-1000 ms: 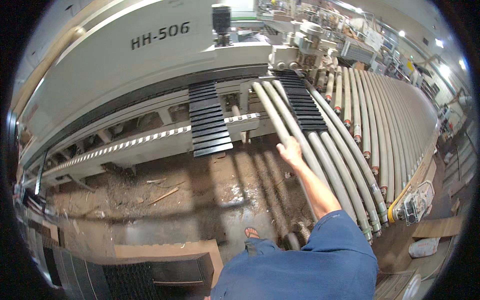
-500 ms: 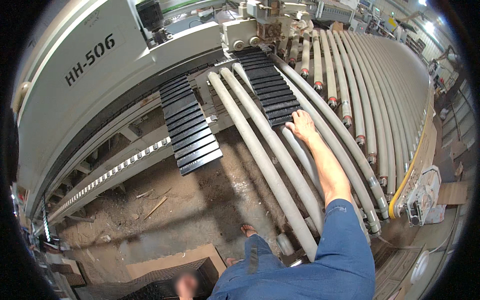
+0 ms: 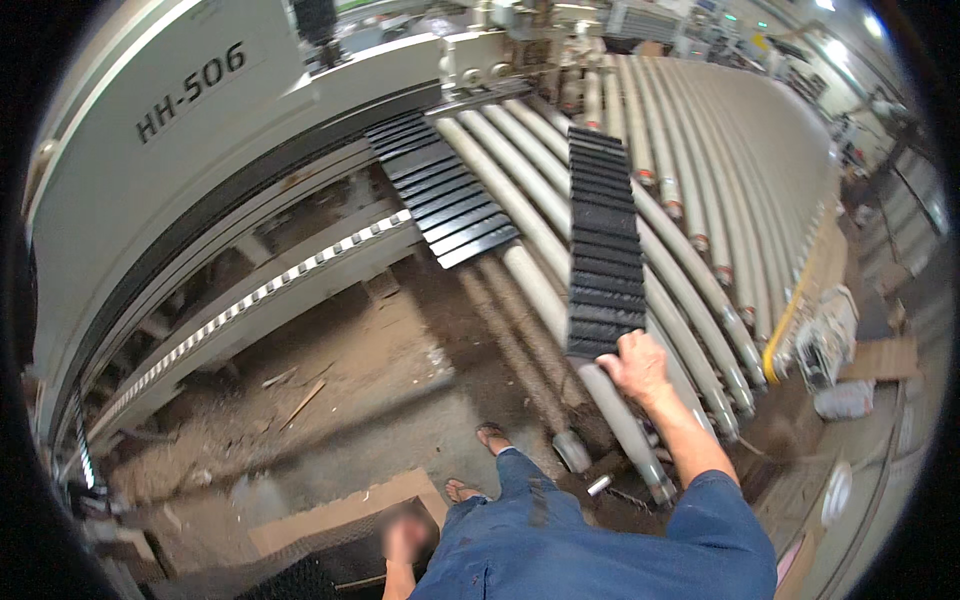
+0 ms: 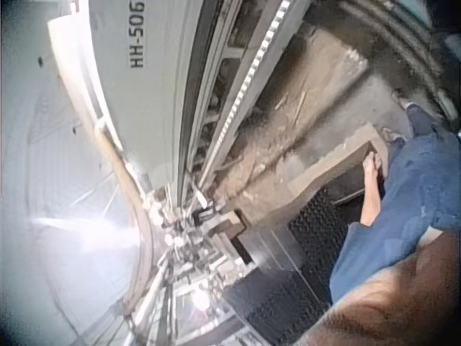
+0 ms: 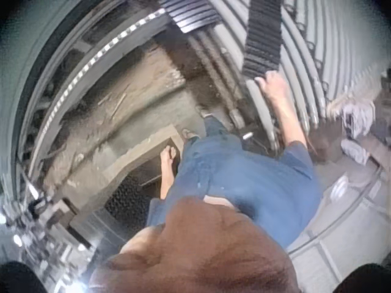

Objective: The person repeatedly picks up dark rectangular panels from a roller conveyor, inspects them, and stacks them on a nearby pile. The person handles the panels one at a time, turning them over and aligning them before placing them on the stack.

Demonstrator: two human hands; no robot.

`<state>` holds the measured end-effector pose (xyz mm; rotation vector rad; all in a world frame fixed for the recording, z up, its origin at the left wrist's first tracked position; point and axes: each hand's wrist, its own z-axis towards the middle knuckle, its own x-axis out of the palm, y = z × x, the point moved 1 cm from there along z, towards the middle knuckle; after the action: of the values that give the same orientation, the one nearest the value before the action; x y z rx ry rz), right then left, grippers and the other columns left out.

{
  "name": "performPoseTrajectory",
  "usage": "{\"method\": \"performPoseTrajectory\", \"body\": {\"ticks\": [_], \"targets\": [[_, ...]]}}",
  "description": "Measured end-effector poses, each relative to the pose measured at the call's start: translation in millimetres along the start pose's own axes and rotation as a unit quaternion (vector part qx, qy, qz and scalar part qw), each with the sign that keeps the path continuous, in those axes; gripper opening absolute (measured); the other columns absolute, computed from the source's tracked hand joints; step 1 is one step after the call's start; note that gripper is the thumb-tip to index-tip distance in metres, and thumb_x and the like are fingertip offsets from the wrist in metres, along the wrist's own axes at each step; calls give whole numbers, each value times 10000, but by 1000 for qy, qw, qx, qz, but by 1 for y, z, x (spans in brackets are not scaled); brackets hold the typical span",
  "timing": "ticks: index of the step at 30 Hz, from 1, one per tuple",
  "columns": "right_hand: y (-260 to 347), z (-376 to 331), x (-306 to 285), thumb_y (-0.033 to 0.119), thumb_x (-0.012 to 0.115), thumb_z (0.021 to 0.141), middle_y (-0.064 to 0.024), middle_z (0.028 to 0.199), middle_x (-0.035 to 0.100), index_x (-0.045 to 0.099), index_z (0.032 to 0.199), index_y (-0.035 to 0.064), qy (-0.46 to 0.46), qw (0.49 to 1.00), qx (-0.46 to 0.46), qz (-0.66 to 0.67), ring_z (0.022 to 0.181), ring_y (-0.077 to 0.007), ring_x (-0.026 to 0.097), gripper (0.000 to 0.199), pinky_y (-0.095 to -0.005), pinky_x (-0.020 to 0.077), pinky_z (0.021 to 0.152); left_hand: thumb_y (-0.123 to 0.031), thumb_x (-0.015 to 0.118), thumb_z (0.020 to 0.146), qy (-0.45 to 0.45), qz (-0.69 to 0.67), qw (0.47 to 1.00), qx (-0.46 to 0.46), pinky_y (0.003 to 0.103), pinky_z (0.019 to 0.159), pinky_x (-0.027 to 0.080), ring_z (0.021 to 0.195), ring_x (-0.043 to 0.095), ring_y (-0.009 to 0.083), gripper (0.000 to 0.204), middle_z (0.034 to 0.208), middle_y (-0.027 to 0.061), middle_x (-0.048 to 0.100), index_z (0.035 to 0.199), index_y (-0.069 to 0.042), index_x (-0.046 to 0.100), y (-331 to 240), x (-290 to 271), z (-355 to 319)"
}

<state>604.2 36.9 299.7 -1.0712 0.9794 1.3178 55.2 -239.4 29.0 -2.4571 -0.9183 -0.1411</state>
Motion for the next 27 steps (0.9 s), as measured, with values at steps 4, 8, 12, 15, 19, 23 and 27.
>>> {"method": "performPoseTrajectory", "body": {"ticks": [4,8,12,15,19,23,27], "targets": [[53,-64,-15,495,742,778,-134,838,585,612,811,36,34,999,23,8,791,-312,622,478,-449,519,651,-174,549,979,-89,88,990,-69,360,474,537,553,602,214,195,773,126,638,922,9,587,24,-30,-9],[70,-84,-24,487,730,801,-134,743,610,626,775,36,17,1000,2,19,676,-311,648,464,-425,528,564,-182,543,982,-61,53,993,-85,376,472,536,537,594,222,206,742,125,633,910,4,594,39,-76,22],[98,-75,-27,522,680,845,-176,707,646,645,743,16,56,997,-7,43,691,-348,677,517,-440,551,612,-165,532,987,10,-15,1000,17,347,482,528,539,582,218,195,727,128,619,869,-15,571,7,-70,30],[110,-54,-25,535,728,793,-175,694,643,666,748,38,76,996,-26,24,652,-345,668,503,-461,546,610,-190,558,975,-77,-86,993,22,338,540,542,650,641,231,179,840,136,647,975,-13,583,-9,-60,38],[112,34,-62,636,582,838,-198,812,707,753,817,50,233,967,30,96,807,-364,707,611,-466,543,756,-212,633,939,-126,-45,988,83,418,762,568,868,681,291,283,1040,154,681,1128,-3,603,-26,-17,-15],[61,144,-4,446,646,886,-206,1141,674,619,1225,23,103,981,34,159,1047,-346,651,543,-447,501,913,-264,651,931,-194,-51,978,58,342,689,554,785,661,210,265,943,104,684,1078,-43,639,-2,-17,-37],[-138,310,164,562,552,939,-268,1568,256,327,1507,23,-36,991,-131,-17,1447,-411,267,815,-473,241,1183,-296,620,957,-223,-111,968,31,392,755,555,868,668,248,342,1035,144,680,1184,-41,609,91,-2,-38]]}}
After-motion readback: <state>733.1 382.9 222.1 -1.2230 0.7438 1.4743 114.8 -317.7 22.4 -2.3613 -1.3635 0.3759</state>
